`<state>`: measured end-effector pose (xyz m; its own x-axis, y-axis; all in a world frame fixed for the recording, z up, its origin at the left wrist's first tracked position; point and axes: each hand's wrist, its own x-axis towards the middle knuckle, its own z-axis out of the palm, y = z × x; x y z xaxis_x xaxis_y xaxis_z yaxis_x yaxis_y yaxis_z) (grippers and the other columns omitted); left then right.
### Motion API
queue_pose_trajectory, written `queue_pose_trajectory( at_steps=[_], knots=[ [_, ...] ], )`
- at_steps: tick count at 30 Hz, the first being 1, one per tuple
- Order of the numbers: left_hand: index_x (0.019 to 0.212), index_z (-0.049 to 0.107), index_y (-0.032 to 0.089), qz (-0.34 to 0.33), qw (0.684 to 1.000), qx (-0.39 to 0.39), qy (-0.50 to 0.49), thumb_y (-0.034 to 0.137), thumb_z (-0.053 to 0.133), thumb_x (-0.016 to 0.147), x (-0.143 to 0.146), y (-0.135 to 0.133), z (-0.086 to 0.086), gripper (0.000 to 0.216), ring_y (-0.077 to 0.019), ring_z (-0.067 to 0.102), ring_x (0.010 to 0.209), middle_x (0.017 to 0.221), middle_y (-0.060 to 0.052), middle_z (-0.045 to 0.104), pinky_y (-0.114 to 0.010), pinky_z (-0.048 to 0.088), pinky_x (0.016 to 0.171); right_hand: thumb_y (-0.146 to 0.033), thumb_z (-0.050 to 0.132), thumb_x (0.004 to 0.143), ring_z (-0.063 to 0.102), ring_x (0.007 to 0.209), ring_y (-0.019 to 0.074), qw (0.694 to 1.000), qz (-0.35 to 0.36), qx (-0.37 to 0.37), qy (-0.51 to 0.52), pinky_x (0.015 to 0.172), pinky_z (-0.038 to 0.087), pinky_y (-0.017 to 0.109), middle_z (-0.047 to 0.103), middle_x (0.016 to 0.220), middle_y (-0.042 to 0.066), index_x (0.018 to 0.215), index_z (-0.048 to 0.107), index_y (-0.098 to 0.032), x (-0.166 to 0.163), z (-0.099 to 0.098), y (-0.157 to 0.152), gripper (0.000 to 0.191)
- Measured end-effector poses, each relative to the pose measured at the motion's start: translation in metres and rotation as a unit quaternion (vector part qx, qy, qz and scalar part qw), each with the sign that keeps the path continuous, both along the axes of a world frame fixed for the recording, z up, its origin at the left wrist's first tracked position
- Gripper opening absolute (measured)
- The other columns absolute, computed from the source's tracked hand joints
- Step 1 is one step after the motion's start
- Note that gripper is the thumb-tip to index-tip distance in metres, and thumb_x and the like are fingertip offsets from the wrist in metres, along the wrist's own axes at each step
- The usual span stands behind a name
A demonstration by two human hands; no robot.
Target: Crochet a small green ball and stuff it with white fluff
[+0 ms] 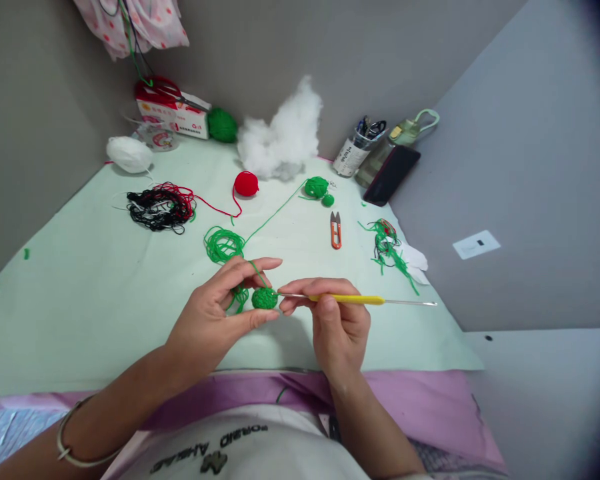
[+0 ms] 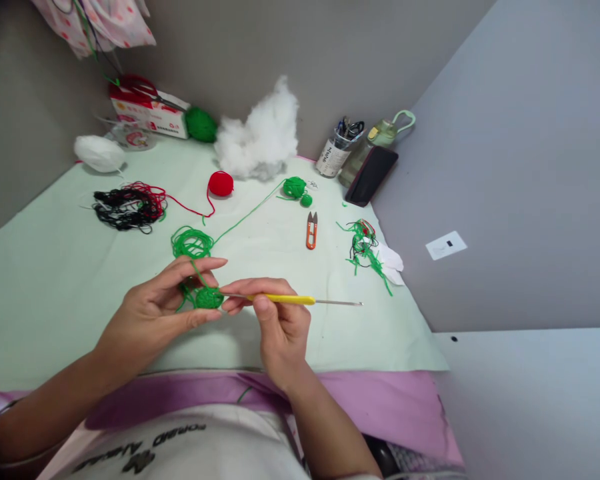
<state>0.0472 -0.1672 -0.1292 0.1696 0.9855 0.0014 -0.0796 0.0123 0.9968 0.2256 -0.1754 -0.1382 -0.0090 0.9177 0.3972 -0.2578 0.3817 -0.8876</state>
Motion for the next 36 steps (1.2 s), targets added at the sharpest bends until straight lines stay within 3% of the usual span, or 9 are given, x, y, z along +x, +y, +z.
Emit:
queue_pose_trajectory(
  at_steps=[9,16,24,32,36],
  knots=[
    [0.116,0.081,0.037,0.005,1.0,0.017,0.013,0.021,0.088,0.079,0.0005,0.0004,0.0003,0.041,-0.0191,0.06,0.099,0.098,0.0,0.065,-0.034,0.045,0.099,-0.024,0.055,0.106,0.076,0.083,0.016,0.994,-0.01,0.059,-0.088,0.075,0.065,0.033,0.081,0.104,0.005,0.108,0.075,-0.026,0.0014,0.0025,0.0004,0.019],
    [0.116,0.082,0.035,0.017,0.996,-0.061,-0.062,0.027,0.093,0.073,0.0074,-0.0036,0.0019,0.045,-0.0205,0.061,0.099,0.102,-0.002,0.069,-0.035,0.049,0.095,-0.027,0.055,0.106,0.076,0.09,0.022,0.977,-0.097,0.135,-0.132,0.069,0.063,0.038,0.082,0.101,0.006,0.111,0.076,-0.03,-0.0013,-0.0048,-0.0026,0.021],
    [0.119,0.081,0.038,0.016,0.996,-0.058,-0.072,0.027,0.091,0.076,0.0069,-0.0038,-0.0007,0.046,-0.0203,0.064,0.101,0.101,0.0,0.073,-0.037,0.048,0.101,-0.028,0.055,0.106,0.074,0.081,0.0181,0.994,-0.054,0.073,-0.057,0.069,0.063,0.036,0.082,0.102,0.005,0.106,0.074,-0.027,0.0009,-0.0032,0.0009,0.018],
    [0.113,0.084,0.035,0.045,0.997,-0.034,-0.046,0.029,0.094,0.072,0.007,-0.0047,-0.0011,0.042,-0.021,0.066,0.1,0.101,-0.001,0.074,-0.037,0.051,0.101,-0.026,0.054,0.106,0.074,0.081,0.0184,0.993,-0.06,0.075,-0.074,0.069,0.063,0.036,0.081,0.1,0.006,0.107,0.074,-0.026,0.0015,-0.0003,-0.0013,0.019],
    [0.112,0.083,0.035,0.025,0.996,-0.048,-0.07,0.027,0.093,0.075,0.0075,-0.0052,0.0021,0.039,-0.0197,0.07,0.097,0.098,0.0,0.076,-0.035,0.053,0.099,-0.025,0.055,0.106,0.074,0.083,0.0183,0.989,-0.06,0.092,-0.095,0.068,0.063,0.034,0.081,0.1,0.006,0.107,0.075,-0.026,-0.0008,-0.0003,-0.0019,0.02]
  ],
)
